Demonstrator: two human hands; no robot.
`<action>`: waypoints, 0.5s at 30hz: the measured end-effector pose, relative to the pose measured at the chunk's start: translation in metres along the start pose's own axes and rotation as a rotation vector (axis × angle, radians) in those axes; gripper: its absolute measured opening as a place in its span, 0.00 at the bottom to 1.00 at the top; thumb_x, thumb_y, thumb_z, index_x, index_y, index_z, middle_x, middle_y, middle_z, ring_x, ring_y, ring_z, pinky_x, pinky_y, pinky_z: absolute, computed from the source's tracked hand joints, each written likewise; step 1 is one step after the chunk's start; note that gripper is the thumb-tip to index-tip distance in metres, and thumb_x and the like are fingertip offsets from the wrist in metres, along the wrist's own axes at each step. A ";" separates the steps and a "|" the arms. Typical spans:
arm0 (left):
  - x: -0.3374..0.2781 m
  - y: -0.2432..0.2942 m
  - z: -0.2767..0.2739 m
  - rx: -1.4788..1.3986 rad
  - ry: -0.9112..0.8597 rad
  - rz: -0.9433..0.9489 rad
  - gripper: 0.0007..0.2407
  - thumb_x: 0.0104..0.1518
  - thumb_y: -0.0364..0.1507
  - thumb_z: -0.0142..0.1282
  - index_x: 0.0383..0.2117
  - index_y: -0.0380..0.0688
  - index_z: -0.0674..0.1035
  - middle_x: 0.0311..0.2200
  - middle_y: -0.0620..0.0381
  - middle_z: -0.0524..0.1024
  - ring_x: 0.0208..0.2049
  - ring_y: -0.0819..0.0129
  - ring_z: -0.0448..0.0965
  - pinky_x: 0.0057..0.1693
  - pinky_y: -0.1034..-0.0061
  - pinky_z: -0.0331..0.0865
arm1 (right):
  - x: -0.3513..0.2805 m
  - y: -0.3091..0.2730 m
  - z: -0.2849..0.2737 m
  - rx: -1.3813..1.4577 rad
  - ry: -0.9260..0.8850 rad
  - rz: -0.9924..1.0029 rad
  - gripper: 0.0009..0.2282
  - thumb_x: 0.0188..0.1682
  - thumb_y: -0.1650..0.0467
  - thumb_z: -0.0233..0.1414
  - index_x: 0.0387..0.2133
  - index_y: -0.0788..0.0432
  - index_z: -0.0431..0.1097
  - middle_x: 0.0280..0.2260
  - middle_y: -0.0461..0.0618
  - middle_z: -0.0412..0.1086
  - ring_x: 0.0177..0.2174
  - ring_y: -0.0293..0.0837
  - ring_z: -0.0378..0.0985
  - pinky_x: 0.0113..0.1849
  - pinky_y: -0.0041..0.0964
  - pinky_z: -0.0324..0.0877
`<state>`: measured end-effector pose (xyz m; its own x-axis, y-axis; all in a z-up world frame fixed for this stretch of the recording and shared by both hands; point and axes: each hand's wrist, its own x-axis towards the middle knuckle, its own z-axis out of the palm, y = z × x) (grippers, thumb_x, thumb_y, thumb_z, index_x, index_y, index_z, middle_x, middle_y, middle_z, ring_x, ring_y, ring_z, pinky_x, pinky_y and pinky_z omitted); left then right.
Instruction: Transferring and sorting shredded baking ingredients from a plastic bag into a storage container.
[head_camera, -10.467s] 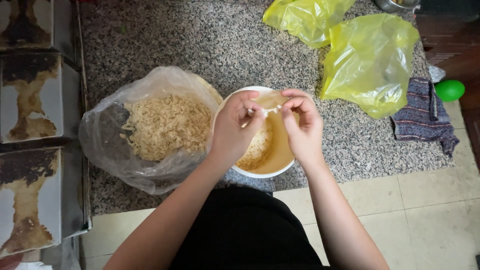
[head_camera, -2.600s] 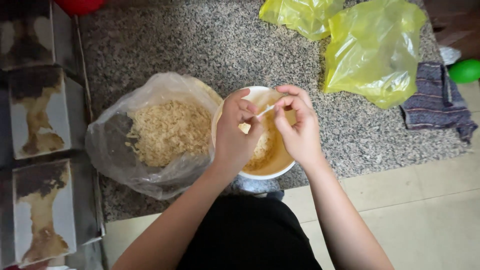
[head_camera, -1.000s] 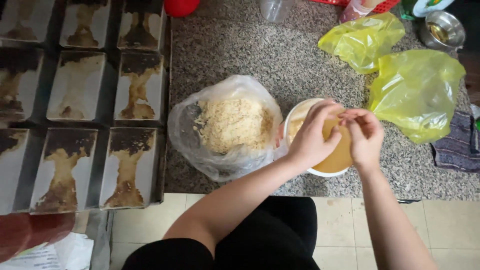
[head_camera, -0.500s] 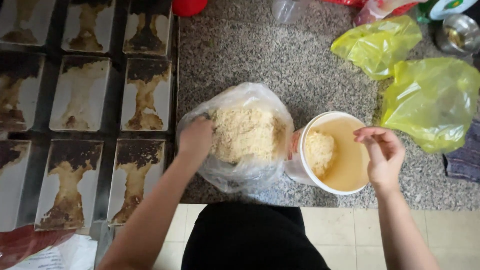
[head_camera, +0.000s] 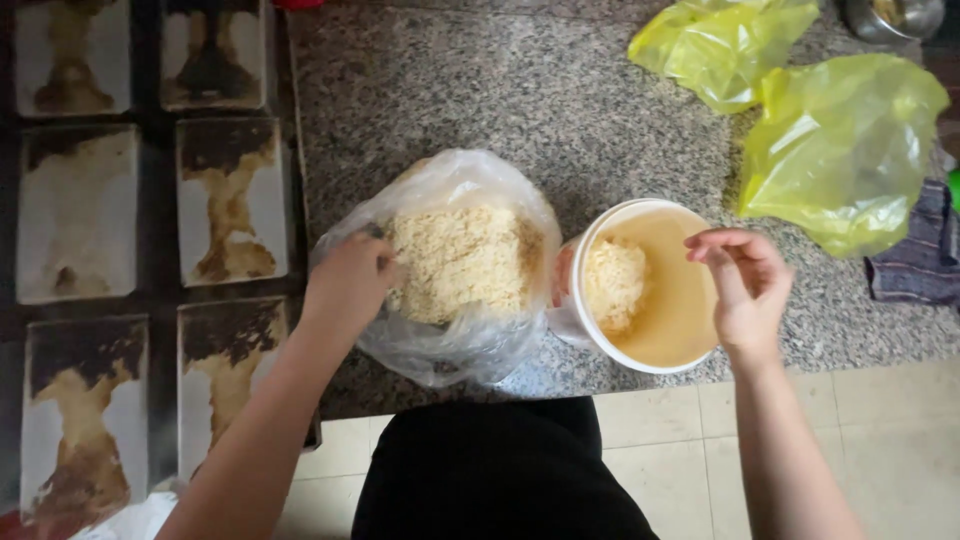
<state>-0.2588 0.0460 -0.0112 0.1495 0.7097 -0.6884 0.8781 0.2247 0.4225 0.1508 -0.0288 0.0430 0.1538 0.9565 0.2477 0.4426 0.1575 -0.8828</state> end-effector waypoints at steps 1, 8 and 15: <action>-0.015 0.007 -0.002 0.006 -0.004 0.012 0.13 0.68 0.37 0.46 0.50 0.48 0.79 0.49 0.58 0.71 0.38 0.61 0.76 0.44 0.63 0.73 | 0.000 0.003 0.002 -0.007 0.012 0.002 0.05 0.60 0.79 0.48 0.41 0.63 0.71 0.37 0.54 0.75 0.37 0.42 0.78 0.47 0.37 0.77; -0.046 0.118 -0.004 -1.328 -0.063 0.468 0.20 0.54 0.24 0.63 0.49 0.17 0.75 0.41 0.30 0.80 0.40 0.50 0.85 0.48 0.62 0.82 | 0.000 0.022 0.004 0.023 0.077 -0.015 0.07 0.51 0.80 0.49 0.38 0.68 0.74 0.32 0.58 0.74 0.34 0.44 0.78 0.44 0.40 0.72; -0.009 0.220 0.055 -1.428 -0.448 0.591 0.21 0.56 0.22 0.61 0.52 0.16 0.72 0.47 0.31 0.76 0.41 0.50 0.84 0.51 0.62 0.81 | 0.003 0.009 0.006 -0.005 0.080 -0.009 0.06 0.53 0.76 0.51 0.38 0.64 0.76 0.29 0.52 0.76 0.34 0.38 0.77 0.43 0.37 0.72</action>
<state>-0.0422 0.0525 0.0552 0.6363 0.7338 -0.2380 -0.4309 0.5940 0.6793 0.1501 -0.0232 0.0332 0.2198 0.9324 0.2870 0.4490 0.1645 -0.8783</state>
